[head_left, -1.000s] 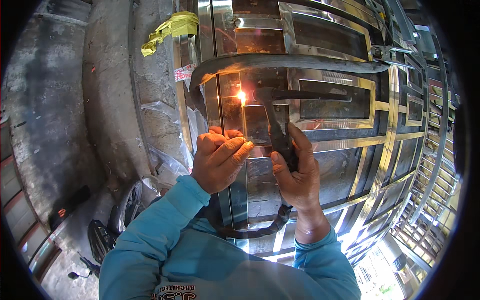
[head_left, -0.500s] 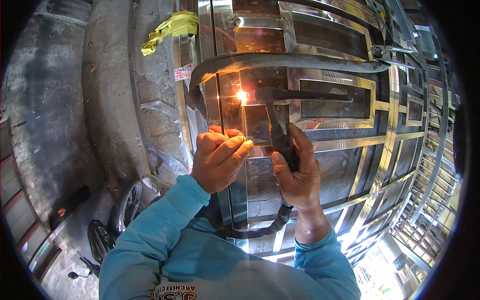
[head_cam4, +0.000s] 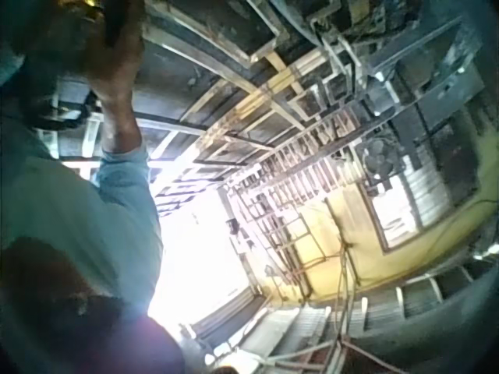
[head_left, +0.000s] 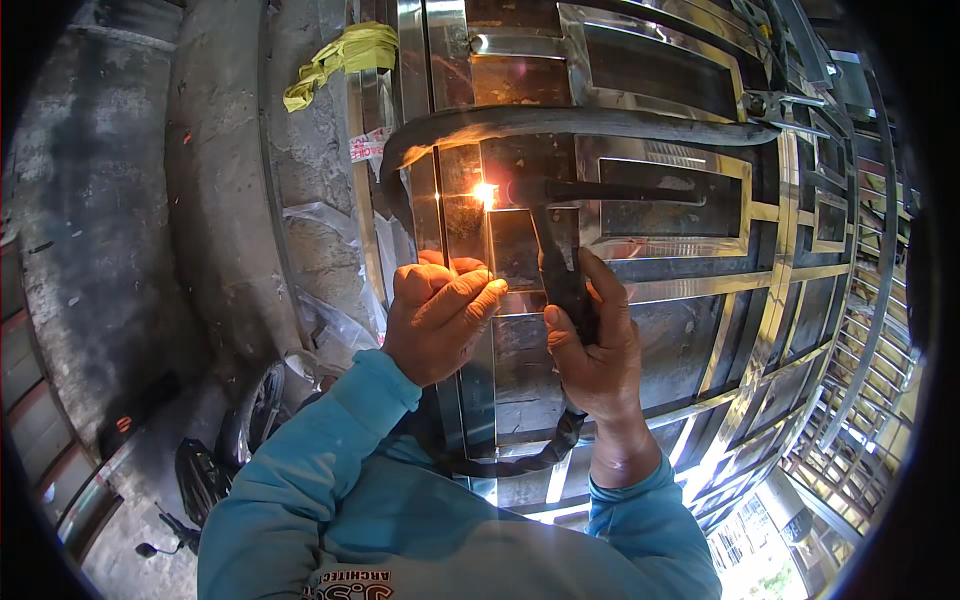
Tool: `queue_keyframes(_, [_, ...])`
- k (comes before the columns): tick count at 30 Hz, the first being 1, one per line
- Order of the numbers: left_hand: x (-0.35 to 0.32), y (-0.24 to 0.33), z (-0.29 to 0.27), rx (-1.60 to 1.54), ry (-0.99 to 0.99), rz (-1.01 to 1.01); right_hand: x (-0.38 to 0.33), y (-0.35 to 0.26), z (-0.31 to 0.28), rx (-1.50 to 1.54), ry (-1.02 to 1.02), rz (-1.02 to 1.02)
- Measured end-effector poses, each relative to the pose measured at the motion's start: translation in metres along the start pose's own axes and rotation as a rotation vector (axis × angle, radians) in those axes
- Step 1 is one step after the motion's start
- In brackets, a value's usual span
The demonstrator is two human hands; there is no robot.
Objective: The person welds various joints and sections of a metal frame using a welding torch and a filler rod.
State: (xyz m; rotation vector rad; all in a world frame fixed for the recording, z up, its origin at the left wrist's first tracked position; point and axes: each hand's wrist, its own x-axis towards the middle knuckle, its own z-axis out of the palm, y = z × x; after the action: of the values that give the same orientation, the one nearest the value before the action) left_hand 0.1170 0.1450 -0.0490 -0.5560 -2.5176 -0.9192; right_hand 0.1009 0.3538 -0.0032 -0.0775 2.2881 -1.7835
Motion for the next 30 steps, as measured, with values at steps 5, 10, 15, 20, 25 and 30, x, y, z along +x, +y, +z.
queue_keyframes(5, [-0.004,-0.003,0.004,-0.030,0.002,-0.008,-0.001,0.002,-0.003,-0.040,-0.015,-0.042])
queue_keyframes(10, [-0.005,0.001,-0.007,0.091,-0.125,-0.019,0.001,-0.002,-0.007,-0.057,-0.068,-0.086])
queue_keyframes(15, [-0.002,0.000,0.000,0.017,-0.002,-0.007,-0.001,0.001,0.000,-0.011,-0.013,-0.016])
queue_keyframes(20, [-0.004,-0.002,0.002,-0.015,-0.026,-0.017,-0.002,-0.001,-0.001,0.031,-0.009,-0.014])
queue_keyframes(25, [-0.006,0.000,-0.007,0.079,-0.101,-0.013,-0.001,-0.001,-0.005,-0.053,-0.061,-0.051])
queue_keyframes(30, [-0.003,0.001,-0.003,0.045,-0.041,-0.023,-0.003,0.000,-0.002,0.014,-0.025,0.011])
